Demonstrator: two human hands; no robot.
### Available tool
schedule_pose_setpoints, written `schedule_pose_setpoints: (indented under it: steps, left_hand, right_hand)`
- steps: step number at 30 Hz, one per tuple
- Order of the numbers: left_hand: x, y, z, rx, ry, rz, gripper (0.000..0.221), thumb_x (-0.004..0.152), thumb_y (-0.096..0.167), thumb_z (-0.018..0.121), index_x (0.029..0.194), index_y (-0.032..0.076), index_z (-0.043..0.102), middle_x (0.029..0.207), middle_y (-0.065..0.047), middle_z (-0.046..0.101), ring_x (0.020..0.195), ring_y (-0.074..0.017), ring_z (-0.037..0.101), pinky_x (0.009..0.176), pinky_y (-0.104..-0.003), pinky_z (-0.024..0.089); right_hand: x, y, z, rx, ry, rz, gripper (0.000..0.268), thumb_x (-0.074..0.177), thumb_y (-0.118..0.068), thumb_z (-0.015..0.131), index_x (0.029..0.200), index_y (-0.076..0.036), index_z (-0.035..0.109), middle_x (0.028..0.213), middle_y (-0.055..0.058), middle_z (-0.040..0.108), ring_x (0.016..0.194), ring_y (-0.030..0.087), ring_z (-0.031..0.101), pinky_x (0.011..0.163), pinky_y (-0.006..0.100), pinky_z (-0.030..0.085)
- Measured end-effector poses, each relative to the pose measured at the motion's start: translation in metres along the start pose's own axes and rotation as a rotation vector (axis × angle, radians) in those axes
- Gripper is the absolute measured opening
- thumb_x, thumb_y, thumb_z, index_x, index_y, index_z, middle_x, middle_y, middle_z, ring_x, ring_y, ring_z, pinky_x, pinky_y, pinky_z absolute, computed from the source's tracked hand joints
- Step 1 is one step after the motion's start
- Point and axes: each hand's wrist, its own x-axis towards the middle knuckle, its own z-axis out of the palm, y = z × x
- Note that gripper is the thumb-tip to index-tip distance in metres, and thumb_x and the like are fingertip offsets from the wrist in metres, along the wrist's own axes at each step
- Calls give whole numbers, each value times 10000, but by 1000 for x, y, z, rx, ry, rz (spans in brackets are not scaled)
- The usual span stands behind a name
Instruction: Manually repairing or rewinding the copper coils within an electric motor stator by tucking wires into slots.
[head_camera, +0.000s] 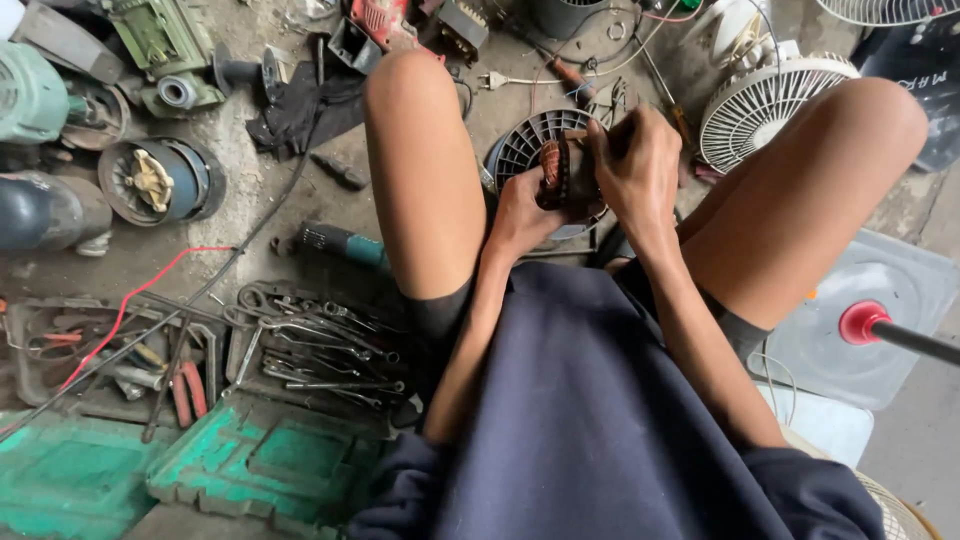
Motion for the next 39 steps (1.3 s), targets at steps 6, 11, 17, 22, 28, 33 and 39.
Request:
schedule_pose_setpoints:
  steps: [6, 11, 17, 22, 28, 33, 39]
  left_hand:
    - [8, -9, 5, 51, 7, 9, 228, 654, 196, 804, 700, 84, 611, 575, -103, 572, 629, -197, 604, 608, -317, 480]
    - [6, -11, 5, 19, 41, -1, 198, 659, 178, 805, 692, 92, 629, 572, -93, 601, 600, -217, 593, 617, -320, 479]
    - [10, -20, 3, 90, 24, 11, 206, 652, 146, 789, 732, 36, 634, 622, -181, 617, 644, -353, 646, 640, -348, 499]
    - [14, -19, 4, 81, 32, -8, 181, 660, 167, 789, 734, 67, 658, 633, -142, 639, 670, -312, 667, 653, -340, 513]
    - [2, -26, 8, 111, 22, -29, 218, 651, 171, 805, 782, 46, 683, 690, -185, 668, 739, -364, 702, 652, -351, 530]
    - [11, -29, 8, 113, 12, -74, 212, 633, 205, 797, 741, 78, 666, 652, -135, 652, 699, -309, 689, 614, -290, 492]
    - [8, -16, 3, 80, 28, -51, 222, 642, 210, 823, 738, 68, 682, 627, -113, 668, 663, -274, 673, 666, -329, 522]
  right_hand:
    - [-16, 7, 4, -41, 80, -112, 401, 995, -313, 782, 843, -45, 526, 775, 188, 513, 763, 455, 616, 654, 500, 479]
    - [-15, -7, 2, -56, 159, -201, 385, 1003, -207, 784, 828, -32, 488, 772, 193, 472, 762, 498, 598, 657, 516, 481]
    - [0, 4, 22, -56, 170, -175, 379, 968, -261, 805, 858, -56, 505, 795, 170, 514, 774, 481, 611, 671, 527, 486]
    - [-34, -9, 14, -104, 161, -112, 391, 967, -329, 783, 879, -61, 511, 820, 178, 505, 798, 487, 598, 685, 539, 473]
    - [-22, 0, 19, -55, 140, -164, 391, 930, -260, 824, 865, -54, 499, 789, 181, 488, 789, 505, 592, 688, 534, 482]
    - [-28, -2, 12, -17, 89, -53, 392, 951, -346, 801, 848, -80, 533, 788, 177, 528, 799, 473, 611, 681, 495, 481]
    - [-24, 0, 15, -17, 134, -119, 373, 965, -288, 791, 867, -57, 514, 798, 193, 520, 805, 495, 605, 694, 504, 482]
